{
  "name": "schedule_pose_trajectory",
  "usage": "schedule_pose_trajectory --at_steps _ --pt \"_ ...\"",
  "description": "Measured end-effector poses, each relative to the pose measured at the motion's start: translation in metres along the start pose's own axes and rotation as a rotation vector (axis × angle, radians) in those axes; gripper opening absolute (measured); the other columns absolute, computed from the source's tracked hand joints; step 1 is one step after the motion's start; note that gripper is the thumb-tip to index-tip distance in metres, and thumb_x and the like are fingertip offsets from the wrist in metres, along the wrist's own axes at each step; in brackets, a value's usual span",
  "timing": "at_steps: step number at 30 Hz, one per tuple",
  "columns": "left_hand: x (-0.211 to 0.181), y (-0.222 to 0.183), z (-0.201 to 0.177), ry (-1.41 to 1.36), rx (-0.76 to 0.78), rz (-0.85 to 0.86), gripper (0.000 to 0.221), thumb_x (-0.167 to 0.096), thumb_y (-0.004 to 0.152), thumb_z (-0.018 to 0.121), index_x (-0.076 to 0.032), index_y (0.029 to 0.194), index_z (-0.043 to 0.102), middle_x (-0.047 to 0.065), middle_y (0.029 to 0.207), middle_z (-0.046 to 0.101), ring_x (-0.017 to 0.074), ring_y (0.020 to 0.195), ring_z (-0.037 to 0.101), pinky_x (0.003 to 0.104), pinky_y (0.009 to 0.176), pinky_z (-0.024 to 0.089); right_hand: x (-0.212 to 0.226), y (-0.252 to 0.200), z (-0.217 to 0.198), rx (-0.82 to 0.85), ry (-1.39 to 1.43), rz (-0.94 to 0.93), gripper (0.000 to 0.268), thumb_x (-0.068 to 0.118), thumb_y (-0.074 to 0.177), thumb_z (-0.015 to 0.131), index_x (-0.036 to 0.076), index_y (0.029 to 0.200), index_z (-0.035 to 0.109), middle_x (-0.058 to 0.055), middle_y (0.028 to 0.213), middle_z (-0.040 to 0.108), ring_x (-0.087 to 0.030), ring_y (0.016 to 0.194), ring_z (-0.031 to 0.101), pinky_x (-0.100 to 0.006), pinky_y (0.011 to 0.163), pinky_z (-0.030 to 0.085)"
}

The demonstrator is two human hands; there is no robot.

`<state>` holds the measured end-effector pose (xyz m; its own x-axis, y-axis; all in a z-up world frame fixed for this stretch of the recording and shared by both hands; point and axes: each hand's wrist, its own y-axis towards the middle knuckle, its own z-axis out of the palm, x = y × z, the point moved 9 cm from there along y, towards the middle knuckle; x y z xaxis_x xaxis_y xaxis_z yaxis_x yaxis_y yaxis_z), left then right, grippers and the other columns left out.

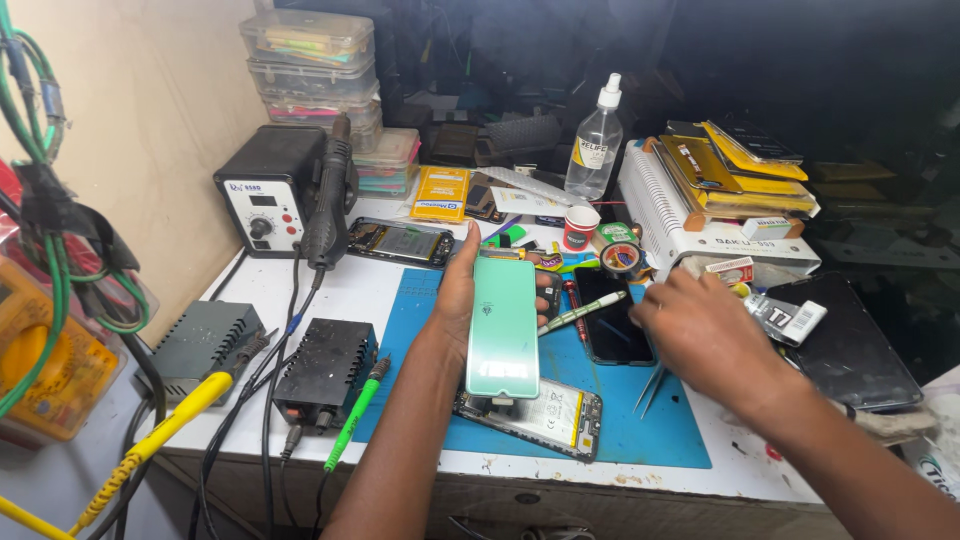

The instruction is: The person tests a mobile phone screen by tapping numbers on the dialer, then removes the back panel and disconnects internal components like the battery and screen connectors.

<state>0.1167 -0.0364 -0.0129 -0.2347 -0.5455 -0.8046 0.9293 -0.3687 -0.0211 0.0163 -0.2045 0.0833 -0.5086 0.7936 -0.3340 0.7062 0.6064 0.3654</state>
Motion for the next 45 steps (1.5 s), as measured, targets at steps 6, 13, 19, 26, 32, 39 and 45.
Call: schedule_pose_trajectory --at_steps 6,13,19,26,32,39,45 --pt "0.007 -0.004 0.018 -0.004 0.159 -0.009 0.098 -0.082 0.096 0.018 0.002 0.118 0.064 0.019 0.09 0.072 0.025 0.069 0.072 0.043 0.062 0.066 -0.06 0.019 0.02 -0.023 0.815 0.655 0.037 0.041 0.095 0.065 0.01 0.11 0.079 -0.009 0.094 0.077 -0.024 0.083 0.068 -0.04 0.076 0.053" --pt "0.02 -0.007 0.026 0.048 0.22 -0.077 0.096 -0.081 0.093 0.013 -0.005 0.128 0.06 0.018 0.094 0.071 0.026 0.073 0.072 0.048 0.066 0.067 -0.026 0.072 0.078 0.061 1.419 0.683 0.047 0.047 0.1 0.057 0.006 0.104 0.08 -0.01 0.099 0.077 -0.014 0.092 0.068 -0.034 0.081 0.053" --pt "0.018 -0.001 0.02 0.051 0.196 -0.041 0.099 -0.083 0.093 0.012 -0.003 0.129 0.059 0.019 0.095 0.069 0.0258 0.073 0.071 0.048 0.064 0.067 -0.009 0.076 0.049 -0.031 1.265 0.56 0.03 0.032 0.094 0.072 0.005 0.103 0.082 -0.008 0.097 0.073 -0.026 0.082 0.066 -0.043 0.074 0.053" --pt "0.015 0.001 0.022 -0.013 0.234 -0.011 0.095 -0.085 0.091 0.015 -0.01 0.137 0.05 0.016 0.093 0.067 0.0274 0.07 0.071 0.046 0.061 0.067 0.024 0.058 -0.012 -0.479 0.614 0.128 0.018 0.022 0.087 0.078 0.011 0.1 0.081 -0.006 0.105 0.067 -0.029 0.111 0.055 -0.044 0.095 0.045" --pt "0.013 0.004 0.016 0.002 0.165 0.036 0.092 -0.082 0.093 0.02 -0.01 0.147 0.039 0.018 0.102 0.066 0.0299 0.076 0.073 0.047 0.061 0.067 0.036 0.047 -0.012 -0.603 0.491 0.115 0.025 0.015 0.08 0.081 0.019 0.104 0.082 -0.004 0.12 0.063 -0.032 0.121 0.049 -0.047 0.104 0.043" --pt "0.002 -0.005 0.021 0.038 0.104 0.089 0.091 -0.077 0.093 0.02 -0.011 0.153 0.033 0.021 0.124 0.064 0.0308 0.096 0.074 0.048 0.069 0.068 0.038 0.045 -0.009 -0.592 0.455 0.141 0.026 0.015 0.08 0.081 0.026 0.103 0.084 -0.007 0.136 0.056 -0.034 0.129 0.038 -0.044 0.104 0.041" --pt "-0.002 -0.01 0.023 0.083 0.081 0.094 0.09 -0.076 0.093 0.018 -0.011 0.153 0.032 0.021 0.124 0.063 0.0303 0.102 0.073 0.048 0.072 0.068 0.041 0.043 -0.008 -0.611 0.448 0.138 0.024 0.016 0.081 0.082 0.025 0.103 0.083 -0.007 0.139 0.056 -0.033 0.132 0.037 -0.042 0.104 0.042"
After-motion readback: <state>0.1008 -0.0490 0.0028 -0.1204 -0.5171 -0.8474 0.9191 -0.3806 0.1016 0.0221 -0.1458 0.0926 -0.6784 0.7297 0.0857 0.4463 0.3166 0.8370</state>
